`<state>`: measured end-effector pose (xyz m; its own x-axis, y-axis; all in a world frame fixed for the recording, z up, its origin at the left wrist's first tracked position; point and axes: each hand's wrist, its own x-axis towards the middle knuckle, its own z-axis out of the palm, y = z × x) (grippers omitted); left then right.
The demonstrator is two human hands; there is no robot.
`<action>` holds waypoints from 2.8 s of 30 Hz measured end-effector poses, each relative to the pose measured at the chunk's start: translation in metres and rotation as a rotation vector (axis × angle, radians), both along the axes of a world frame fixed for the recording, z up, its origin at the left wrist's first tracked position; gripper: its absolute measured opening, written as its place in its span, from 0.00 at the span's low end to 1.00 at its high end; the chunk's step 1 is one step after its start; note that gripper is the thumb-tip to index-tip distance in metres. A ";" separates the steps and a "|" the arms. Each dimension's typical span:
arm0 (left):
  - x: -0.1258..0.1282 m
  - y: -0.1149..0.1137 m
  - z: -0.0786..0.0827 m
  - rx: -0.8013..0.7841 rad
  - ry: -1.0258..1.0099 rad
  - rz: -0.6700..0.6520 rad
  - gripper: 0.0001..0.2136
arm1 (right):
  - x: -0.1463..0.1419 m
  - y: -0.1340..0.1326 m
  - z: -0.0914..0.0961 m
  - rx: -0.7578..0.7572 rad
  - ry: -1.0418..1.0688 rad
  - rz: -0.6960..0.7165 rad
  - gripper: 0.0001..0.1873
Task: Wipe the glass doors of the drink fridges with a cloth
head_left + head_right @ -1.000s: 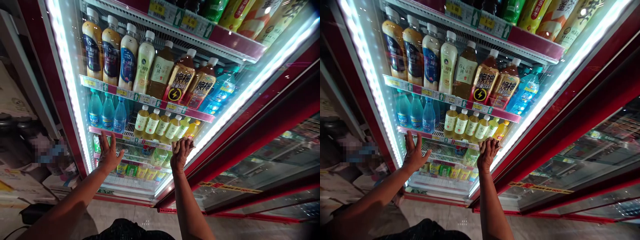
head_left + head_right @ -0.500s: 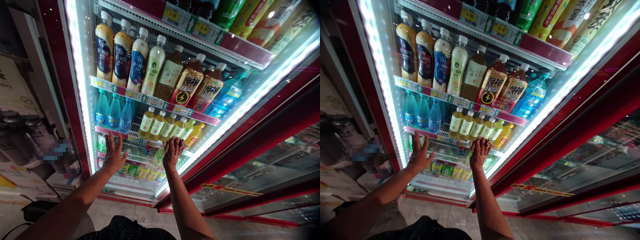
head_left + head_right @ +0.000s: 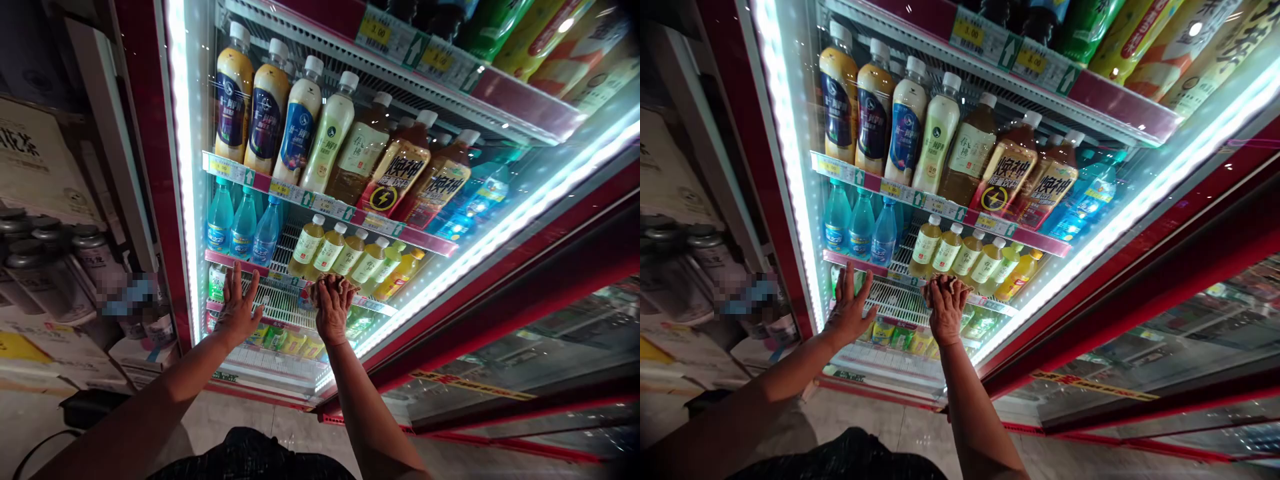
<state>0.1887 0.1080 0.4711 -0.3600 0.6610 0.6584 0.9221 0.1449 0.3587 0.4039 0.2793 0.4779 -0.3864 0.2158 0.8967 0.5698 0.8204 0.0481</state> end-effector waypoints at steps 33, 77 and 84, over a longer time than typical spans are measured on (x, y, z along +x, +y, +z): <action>-0.039 -0.028 0.006 0.107 0.068 -0.042 0.45 | -0.075 -0.032 0.018 0.110 -0.024 0.031 0.30; -0.087 -0.056 -0.017 -0.018 -0.049 -0.016 0.43 | -0.164 -0.070 0.033 0.112 -0.162 0.061 0.28; -0.100 -0.062 -0.024 -0.042 0.008 -0.048 0.42 | -0.181 -0.081 0.041 0.145 -0.222 0.088 0.26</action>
<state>0.0883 0.0456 0.4474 -0.3218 0.7046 0.6325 0.9313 0.1149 0.3458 0.2227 0.1978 0.5193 -0.5887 0.0486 0.8069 0.4590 0.8417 0.2843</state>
